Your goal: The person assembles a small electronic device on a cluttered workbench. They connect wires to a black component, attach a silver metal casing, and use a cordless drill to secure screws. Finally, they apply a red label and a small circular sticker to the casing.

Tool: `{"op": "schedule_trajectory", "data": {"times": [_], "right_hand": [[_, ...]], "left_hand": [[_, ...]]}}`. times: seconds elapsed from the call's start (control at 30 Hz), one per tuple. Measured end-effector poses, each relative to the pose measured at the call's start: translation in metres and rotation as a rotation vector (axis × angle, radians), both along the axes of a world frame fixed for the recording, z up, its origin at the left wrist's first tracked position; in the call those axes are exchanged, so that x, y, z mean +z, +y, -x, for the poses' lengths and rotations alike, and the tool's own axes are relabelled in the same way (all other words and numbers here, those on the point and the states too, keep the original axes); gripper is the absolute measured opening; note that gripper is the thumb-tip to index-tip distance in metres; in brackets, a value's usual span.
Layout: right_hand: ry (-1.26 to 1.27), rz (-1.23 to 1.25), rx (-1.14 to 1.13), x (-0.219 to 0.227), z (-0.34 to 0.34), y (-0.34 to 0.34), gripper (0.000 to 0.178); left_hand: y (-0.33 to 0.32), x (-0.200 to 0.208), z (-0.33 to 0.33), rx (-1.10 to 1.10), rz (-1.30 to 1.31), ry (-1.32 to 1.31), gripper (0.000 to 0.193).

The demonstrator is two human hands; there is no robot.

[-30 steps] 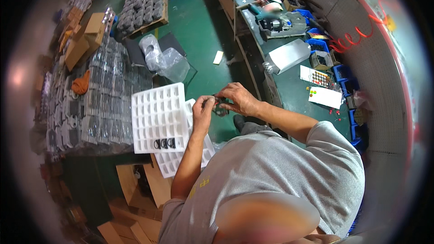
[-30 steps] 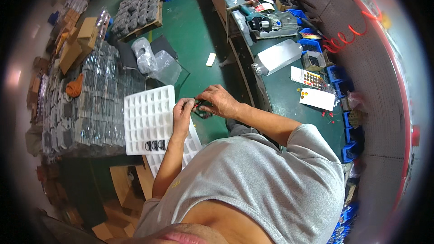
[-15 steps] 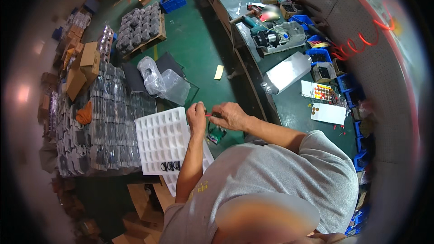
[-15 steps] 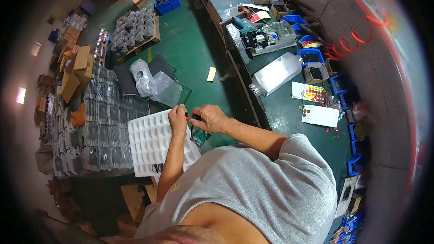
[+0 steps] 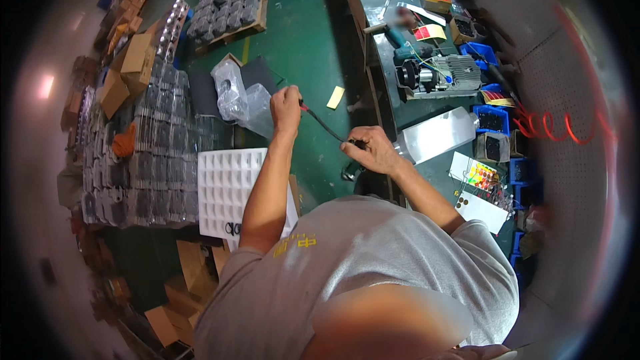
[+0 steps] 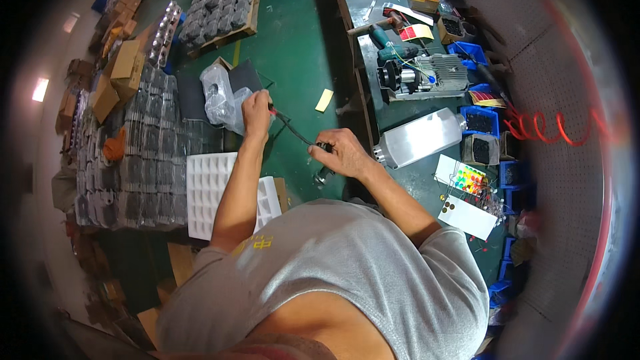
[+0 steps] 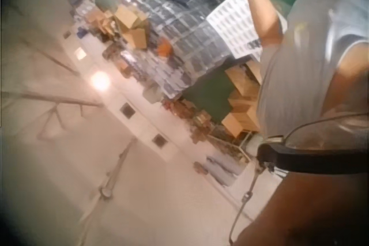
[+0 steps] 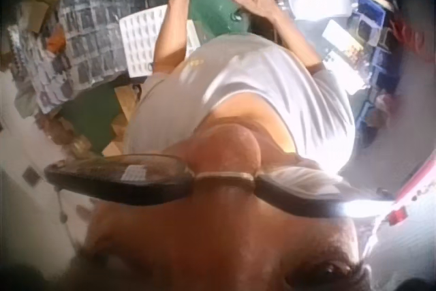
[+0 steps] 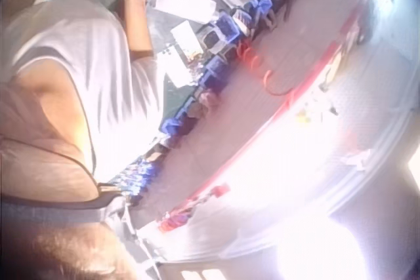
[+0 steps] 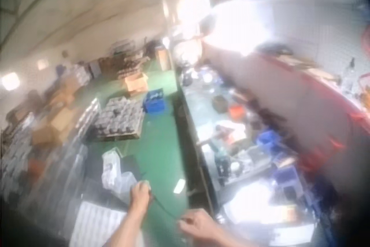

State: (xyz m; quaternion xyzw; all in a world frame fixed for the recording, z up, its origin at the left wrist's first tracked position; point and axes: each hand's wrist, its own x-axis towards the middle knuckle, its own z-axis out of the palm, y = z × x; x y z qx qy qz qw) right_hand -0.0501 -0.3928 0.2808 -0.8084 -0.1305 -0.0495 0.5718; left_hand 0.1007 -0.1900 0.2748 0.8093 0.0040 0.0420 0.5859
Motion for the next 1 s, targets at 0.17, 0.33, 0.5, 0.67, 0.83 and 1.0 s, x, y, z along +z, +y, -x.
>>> {"op": "schedule_trajectory", "data": {"times": [0.17,0.33,0.5,0.67,0.83,1.0], "right_hand": [[0.518,-0.509,0.004,-0.006,-0.012,-0.015,0.026],[0.504,-0.602,-0.082,-0.030,-0.032,-0.031,0.026],[0.533,-0.637,-0.214,-0.011,-0.056,-0.039,0.026],[0.600,-0.902,-0.313,0.002,-0.098,-0.030,0.023],[0.640,-0.972,-0.409,0.009,-0.131,-0.022,0.030],[0.597,-1.038,-0.559,0.016,-0.145,-0.011,0.041]], "left_hand": [[-0.021,-0.035,-0.057,-0.040,0.093,0.087,0.029],[-0.069,-0.056,-0.099,-0.148,0.107,0.198,0.028],[-0.112,-0.060,-0.153,-0.283,0.121,0.191,0.029],[-0.140,-0.049,-0.211,-0.380,0.166,0.212,0.027],[-0.164,-0.057,-0.256,-0.510,0.217,0.229,0.026],[-0.201,-0.059,-0.267,-0.590,0.231,0.351,0.028]]}}
